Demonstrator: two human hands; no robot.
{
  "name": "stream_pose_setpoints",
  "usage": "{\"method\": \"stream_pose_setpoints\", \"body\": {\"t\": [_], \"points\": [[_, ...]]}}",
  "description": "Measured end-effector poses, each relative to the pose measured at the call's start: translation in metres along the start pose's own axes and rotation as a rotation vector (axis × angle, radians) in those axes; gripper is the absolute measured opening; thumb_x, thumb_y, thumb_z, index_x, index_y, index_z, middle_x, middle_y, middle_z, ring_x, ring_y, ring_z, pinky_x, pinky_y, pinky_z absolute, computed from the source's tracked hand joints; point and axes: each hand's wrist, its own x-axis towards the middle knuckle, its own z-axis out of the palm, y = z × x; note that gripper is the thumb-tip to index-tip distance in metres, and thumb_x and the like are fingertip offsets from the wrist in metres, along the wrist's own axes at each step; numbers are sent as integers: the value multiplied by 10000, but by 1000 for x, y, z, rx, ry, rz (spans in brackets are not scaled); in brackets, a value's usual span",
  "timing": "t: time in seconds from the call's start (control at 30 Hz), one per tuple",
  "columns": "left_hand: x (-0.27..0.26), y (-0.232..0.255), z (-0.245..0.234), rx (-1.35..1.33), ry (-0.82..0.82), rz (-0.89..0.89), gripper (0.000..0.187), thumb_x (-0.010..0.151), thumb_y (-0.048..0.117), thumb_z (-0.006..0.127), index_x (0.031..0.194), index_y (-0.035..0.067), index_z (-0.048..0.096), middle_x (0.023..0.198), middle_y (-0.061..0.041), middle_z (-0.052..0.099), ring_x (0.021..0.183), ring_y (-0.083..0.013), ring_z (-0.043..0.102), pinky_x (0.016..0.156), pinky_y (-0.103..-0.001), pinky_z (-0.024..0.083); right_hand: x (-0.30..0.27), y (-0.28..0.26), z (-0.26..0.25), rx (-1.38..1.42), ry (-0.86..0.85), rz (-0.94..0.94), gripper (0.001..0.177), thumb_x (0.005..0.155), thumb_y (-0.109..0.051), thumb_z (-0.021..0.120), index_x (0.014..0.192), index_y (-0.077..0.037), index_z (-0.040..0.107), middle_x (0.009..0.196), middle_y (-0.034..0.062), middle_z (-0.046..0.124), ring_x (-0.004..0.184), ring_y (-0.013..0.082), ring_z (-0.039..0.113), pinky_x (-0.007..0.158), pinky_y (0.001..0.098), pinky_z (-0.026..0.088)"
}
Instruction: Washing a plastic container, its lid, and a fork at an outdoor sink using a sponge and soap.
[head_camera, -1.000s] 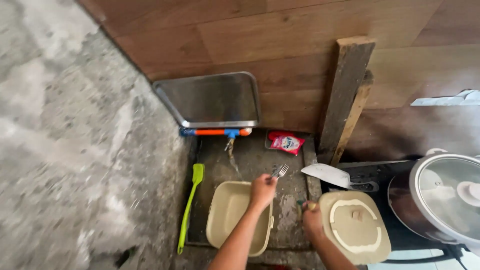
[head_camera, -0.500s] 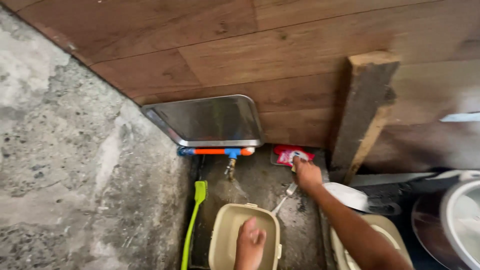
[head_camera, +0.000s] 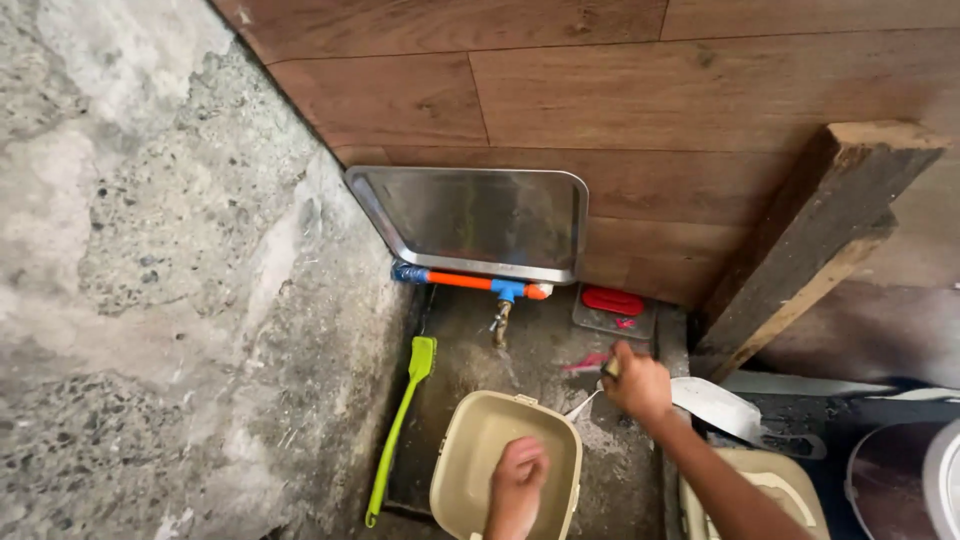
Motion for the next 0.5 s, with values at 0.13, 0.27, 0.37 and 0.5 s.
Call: {"method": "stream_pose_setpoints", "body": {"t": [0.13,0.27,0.37,0.5], "points": [[-20,103,39,-353,-190,-492,668,919,427,652,1464,61,529,1466,-191,645,1324,-329,659,1084,-454,532,-84,-39,-24,192,139,25,409,759,-368,744,1082,-251,522,829,72,741,729,363,718,630,499,549],[-5,92,55,-606,-74,-380,441,855,287,703,1254,110,644,1194,-155,729,953,-261,686,766,-369,541,-155,-61,-14,372,341,-458,359,623,-209,798,942,-203,634,790,32,674,634,242,637,553,391,492],[9,58,43,-494,151,-294,235,899,58,728,1128,11,709,1018,-185,799,860,-265,755,758,-392,612,-188,-59,4,517,249,-570,395,613,-153,770,992,-192,666,908,48,695,817,280,667,725,390,529],[1,86,-3,-47,10,-116,238,959,271,682,1001,50,760,876,-98,819,768,-198,781,653,-324,616,-197,-68,-34,1010,353,-213,163,766,-58,760,880,-151,691,906,11,755,816,172,735,825,320,558]]}}
